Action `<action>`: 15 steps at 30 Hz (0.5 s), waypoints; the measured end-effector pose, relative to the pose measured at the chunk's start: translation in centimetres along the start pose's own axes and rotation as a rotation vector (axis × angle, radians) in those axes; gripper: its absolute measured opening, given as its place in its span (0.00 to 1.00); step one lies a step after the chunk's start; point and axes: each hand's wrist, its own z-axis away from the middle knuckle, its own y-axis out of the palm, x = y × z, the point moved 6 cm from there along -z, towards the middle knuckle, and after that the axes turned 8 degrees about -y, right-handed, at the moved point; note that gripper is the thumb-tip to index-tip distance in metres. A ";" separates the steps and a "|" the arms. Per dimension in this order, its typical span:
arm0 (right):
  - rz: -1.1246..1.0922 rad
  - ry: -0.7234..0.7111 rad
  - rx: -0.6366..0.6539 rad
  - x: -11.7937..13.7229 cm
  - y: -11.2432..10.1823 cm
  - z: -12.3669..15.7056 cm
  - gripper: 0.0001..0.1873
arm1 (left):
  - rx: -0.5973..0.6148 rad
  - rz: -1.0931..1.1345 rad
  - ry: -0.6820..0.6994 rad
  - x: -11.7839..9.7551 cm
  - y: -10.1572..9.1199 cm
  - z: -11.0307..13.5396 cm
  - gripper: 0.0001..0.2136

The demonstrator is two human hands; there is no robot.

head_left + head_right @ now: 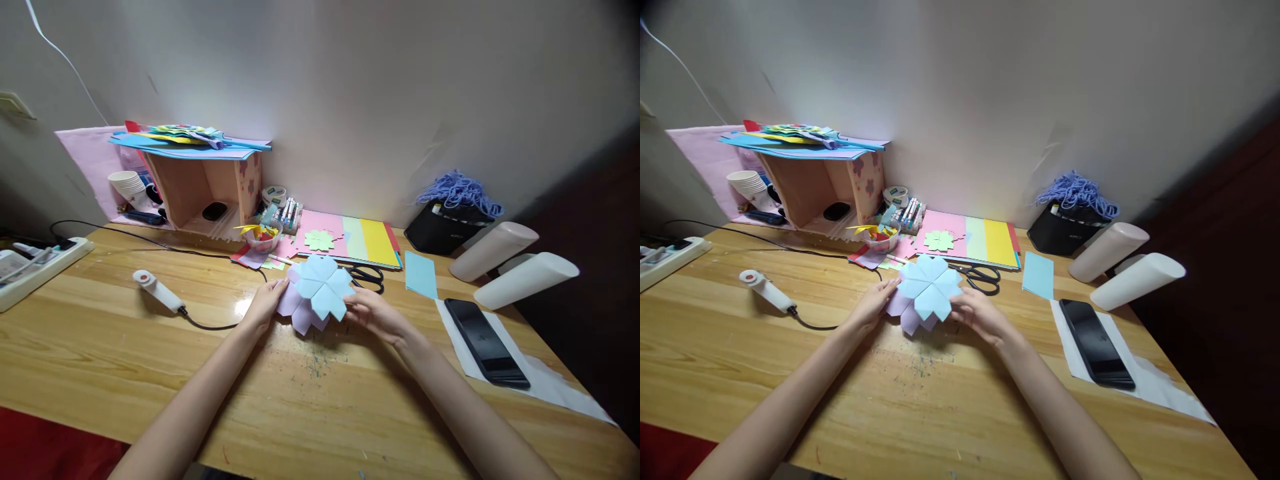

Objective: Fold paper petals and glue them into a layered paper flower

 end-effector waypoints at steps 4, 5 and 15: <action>0.102 -0.010 0.029 -1.2 2.0 0.6 0.11 | 0.018 0.126 -0.048 0.1 0.2 0.1 0.15; 0.118 -0.020 -0.004 -1.4 1.9 0.5 0.12 | 0.025 0.161 -0.076 0.1 0.4 0.1 0.15; 0.183 -0.048 -0.112 -2.2 0.5 -0.4 0.06 | 0.016 0.341 -0.221 0.9 1.1 0.3 0.09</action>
